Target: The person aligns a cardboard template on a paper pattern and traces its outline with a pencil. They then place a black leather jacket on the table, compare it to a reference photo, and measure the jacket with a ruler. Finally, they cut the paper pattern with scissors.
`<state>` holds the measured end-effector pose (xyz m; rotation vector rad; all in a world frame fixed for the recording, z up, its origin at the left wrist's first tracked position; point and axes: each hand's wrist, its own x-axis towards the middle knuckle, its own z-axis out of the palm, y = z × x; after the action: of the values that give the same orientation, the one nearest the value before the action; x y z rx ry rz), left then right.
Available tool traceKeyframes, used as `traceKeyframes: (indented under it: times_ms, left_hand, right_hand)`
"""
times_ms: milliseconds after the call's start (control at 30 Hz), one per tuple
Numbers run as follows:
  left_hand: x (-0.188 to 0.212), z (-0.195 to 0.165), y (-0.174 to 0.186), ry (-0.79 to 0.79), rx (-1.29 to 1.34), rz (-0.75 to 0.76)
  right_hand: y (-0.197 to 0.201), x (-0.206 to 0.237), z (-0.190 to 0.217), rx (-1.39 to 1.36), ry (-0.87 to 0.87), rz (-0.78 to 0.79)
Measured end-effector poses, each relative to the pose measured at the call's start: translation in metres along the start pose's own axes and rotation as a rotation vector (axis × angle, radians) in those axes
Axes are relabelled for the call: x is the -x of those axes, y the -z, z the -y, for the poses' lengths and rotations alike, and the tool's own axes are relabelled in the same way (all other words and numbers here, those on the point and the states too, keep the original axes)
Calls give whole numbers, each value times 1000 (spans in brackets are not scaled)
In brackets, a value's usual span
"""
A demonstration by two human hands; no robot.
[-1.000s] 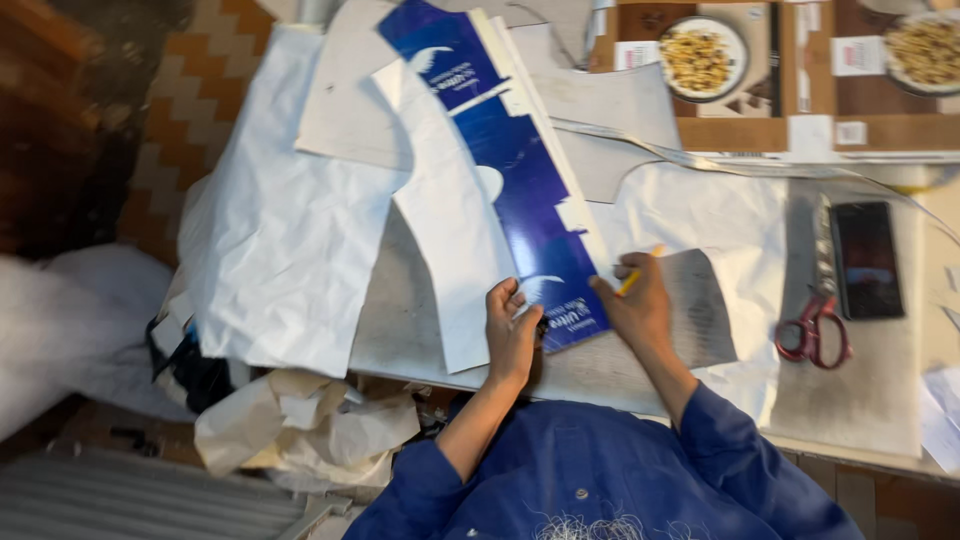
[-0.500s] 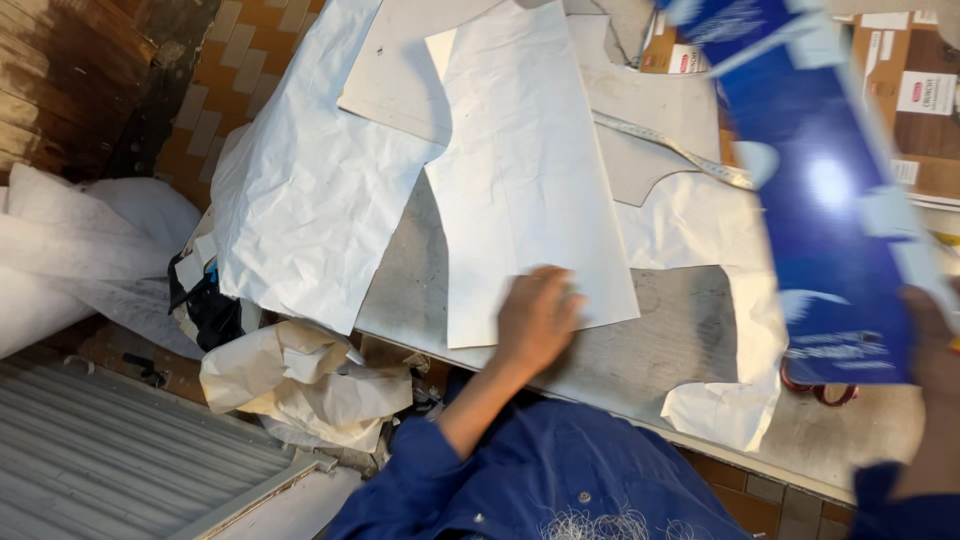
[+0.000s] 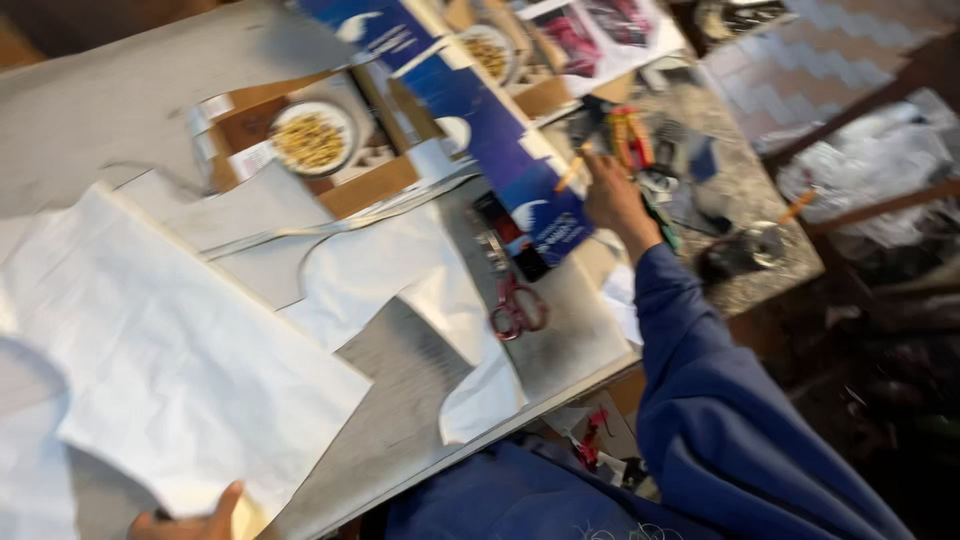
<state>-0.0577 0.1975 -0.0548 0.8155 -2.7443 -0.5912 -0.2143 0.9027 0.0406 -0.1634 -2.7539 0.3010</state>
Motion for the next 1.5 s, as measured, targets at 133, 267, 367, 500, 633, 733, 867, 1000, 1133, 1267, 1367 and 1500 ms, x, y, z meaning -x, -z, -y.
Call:
traceKeyframes:
  times_ms: [133, 267, 367, 500, 633, 733, 867, 1000, 1133, 1267, 1367, 1500]
  left_hand:
    - [-15, -20, 0, 102, -10, 185]
    - [-15, -23, 16, 166, 60, 328]
    - [-5, -25, 28, 204, 211, 398]
    - [14, -17, 39, 334, 678, 267]
    - [27, 2, 39, 275, 878, 203]
    - [36, 16, 35, 327, 1038, 91]
    - [35, 22, 33, 392, 1046, 83]
    - [26, 15, 28, 311, 1056, 143]
    - [22, 21, 44, 180, 1054, 151]
    - [19, 37, 72, 328, 955, 241]
    - [17, 47, 83, -54, 803, 260]
    - [10, 57, 93, 291, 1213, 399]
  right_hand:
    - [11, 34, -43, -49, -116, -195]
    - [36, 43, -80, 84, -272, -70]
    - [30, 25, -96, -91, -117, -154]
    - [6, -4, -94, 1, -103, -153]
    - [-2, -26, -76, -168, -171, -115]
    - [-3, -35, -46, -247, -166, 2]
    - [-11, -30, 15, -220, 35, 51]
    - [-16, -10, 88, -116, 197, 145]
    - [3, 32, 150, -87, 258, 119]
    - [9, 120, 206, -46, 150, 516]
    - [-2, 162, 225, 48, 132, 501]
    - [-21, 166, 229, 70, -29, 456]
